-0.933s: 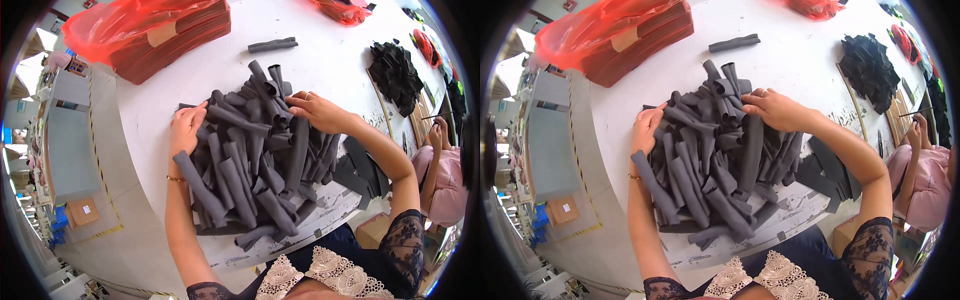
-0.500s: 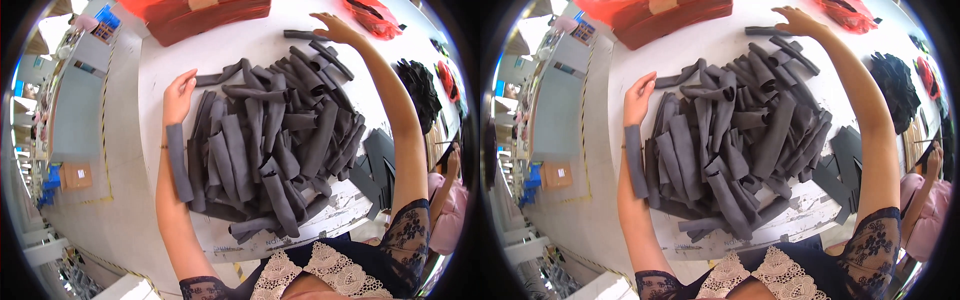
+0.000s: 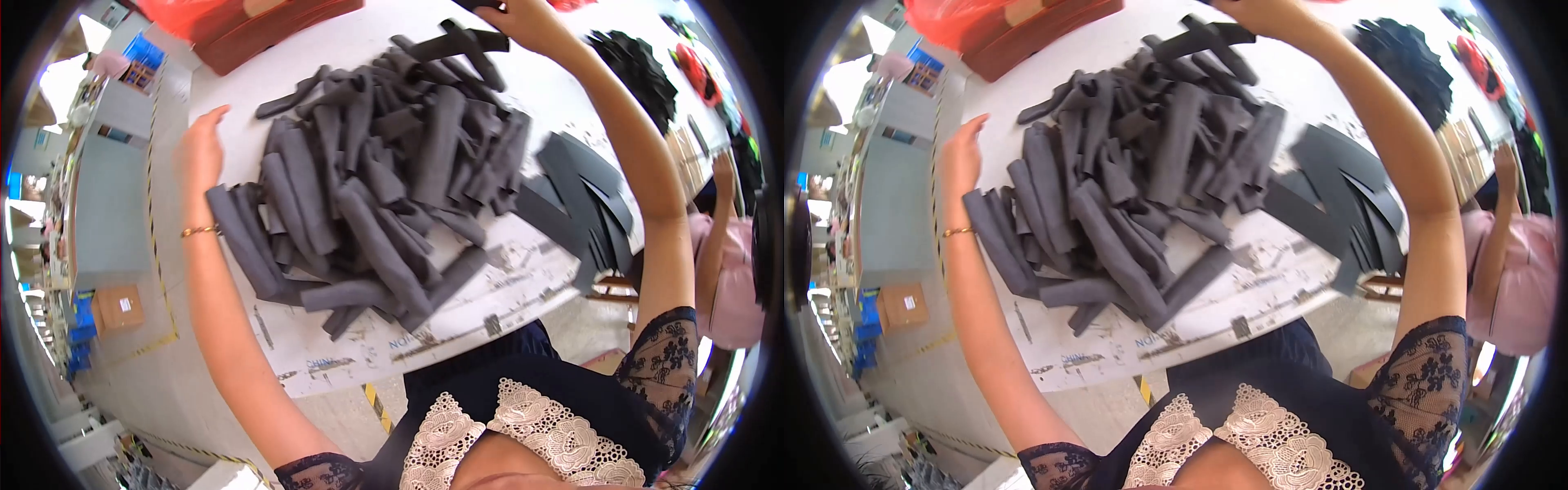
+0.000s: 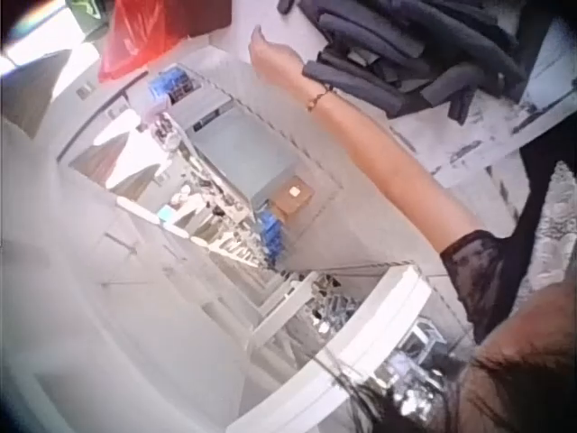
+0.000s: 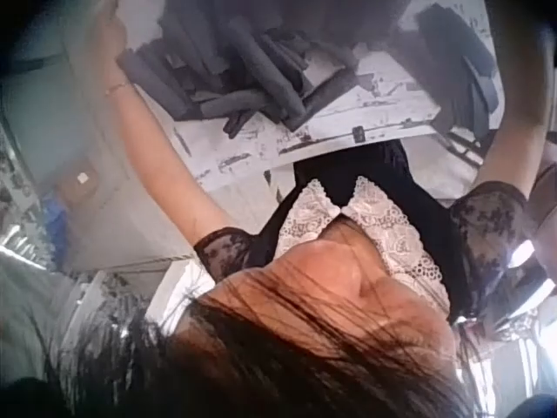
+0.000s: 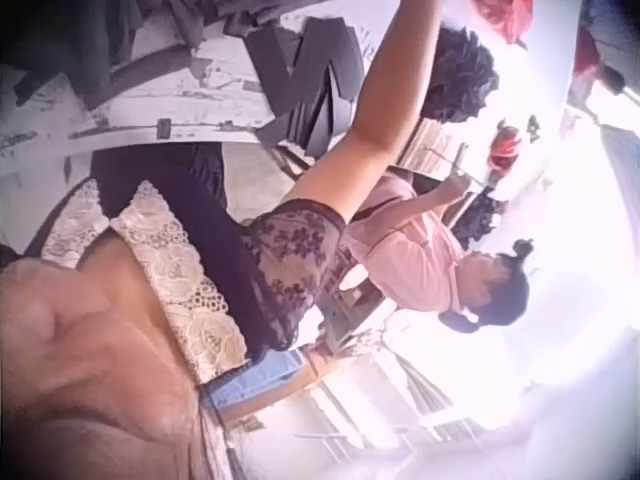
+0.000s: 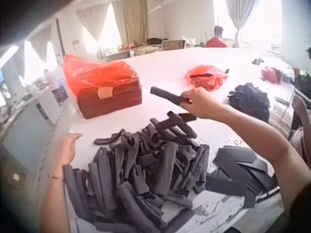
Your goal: The recorder is inserting flat foam pieces into tubular foam sleeves at a workshop bench.
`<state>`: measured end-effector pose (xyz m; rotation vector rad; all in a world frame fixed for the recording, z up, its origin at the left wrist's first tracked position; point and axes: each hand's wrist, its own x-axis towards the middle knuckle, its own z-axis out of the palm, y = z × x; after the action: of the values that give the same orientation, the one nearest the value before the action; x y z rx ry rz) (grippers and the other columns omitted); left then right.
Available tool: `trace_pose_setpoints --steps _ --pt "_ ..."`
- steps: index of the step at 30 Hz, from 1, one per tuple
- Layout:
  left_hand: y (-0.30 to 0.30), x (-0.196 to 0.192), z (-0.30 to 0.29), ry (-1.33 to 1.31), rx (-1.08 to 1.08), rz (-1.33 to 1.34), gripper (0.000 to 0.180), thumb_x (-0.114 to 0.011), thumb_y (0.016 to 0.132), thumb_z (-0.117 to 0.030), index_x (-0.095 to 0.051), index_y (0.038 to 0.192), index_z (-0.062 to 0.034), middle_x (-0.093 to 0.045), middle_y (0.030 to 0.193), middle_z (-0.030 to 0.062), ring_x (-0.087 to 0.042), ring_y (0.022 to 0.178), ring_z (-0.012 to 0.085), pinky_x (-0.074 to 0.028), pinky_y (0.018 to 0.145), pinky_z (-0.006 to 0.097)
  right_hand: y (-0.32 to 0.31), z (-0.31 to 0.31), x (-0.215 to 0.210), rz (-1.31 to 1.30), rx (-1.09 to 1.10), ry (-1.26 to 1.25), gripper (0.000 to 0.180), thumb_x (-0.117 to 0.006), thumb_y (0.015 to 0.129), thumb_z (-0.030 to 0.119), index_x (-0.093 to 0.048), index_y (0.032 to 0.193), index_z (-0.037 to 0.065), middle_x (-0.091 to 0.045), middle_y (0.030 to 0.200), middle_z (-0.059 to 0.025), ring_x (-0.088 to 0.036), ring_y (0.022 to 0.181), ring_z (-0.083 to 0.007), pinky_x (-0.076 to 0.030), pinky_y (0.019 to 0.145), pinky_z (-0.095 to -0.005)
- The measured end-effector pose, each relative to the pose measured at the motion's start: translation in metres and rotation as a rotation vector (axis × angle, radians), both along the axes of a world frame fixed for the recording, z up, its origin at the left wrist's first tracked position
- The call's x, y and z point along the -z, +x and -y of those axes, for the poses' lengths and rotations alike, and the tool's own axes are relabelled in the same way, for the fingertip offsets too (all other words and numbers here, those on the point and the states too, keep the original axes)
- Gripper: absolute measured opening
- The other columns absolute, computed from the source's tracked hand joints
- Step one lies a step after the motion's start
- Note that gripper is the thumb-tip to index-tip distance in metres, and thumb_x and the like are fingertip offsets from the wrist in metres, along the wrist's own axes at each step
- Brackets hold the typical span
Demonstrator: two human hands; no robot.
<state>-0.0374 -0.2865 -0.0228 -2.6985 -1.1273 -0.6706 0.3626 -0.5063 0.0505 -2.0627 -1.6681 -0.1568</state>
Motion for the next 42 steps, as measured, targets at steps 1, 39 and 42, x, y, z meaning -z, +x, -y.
trace_pose_setpoints --steps 1,39,42 --pt "-0.001 -0.008 0.005 -0.027 -0.047 0.025 0.033 -0.045 0.092 -0.003 -0.065 0.117 -0.0116 -0.068 0.109 0.013 -0.067 0.095 0.0262 -0.052 0.081 0.036 -0.005 0.025 -0.009 -0.072 -0.021 0.05 0.021 -0.065 0.079 0.017 -0.068 0.089 -0.001 -0.066 0.071 -0.02 -0.066 0.065 -0.032 -0.05 0.061 -0.0409" --pt "-0.023 0.05 0.378 -1.189 0.273 1.286 0.016 -0.064 0.091 -0.014 -0.061 0.098 0.0007 -0.07 0.089 0.0165 -0.067 0.067 0.0225 -0.053 0.057 0.032 -0.137 0.283 0.146 0.483 -0.284 -0.234 0.029 -0.059 0.081 0.008 -0.053 0.107 -0.003 -0.06 0.102 -0.0196 -0.057 0.1 -0.0331 -0.052 0.083 -0.04" --pt "-0.001 0.07 0.397 -1.548 0.29 1.448 0.025 -0.046 0.101 -0.021 -0.055 0.109 0.0003 -0.069 0.096 0.0216 -0.07 0.08 0.0299 -0.057 0.067 0.035 -0.15 0.308 0.15 0.236 -0.29 -0.093 0.038 -0.059 0.087 0.015 -0.051 0.119 -0.004 -0.05 0.127 -0.0228 -0.048 0.118 -0.0382 -0.042 0.099 -0.045"
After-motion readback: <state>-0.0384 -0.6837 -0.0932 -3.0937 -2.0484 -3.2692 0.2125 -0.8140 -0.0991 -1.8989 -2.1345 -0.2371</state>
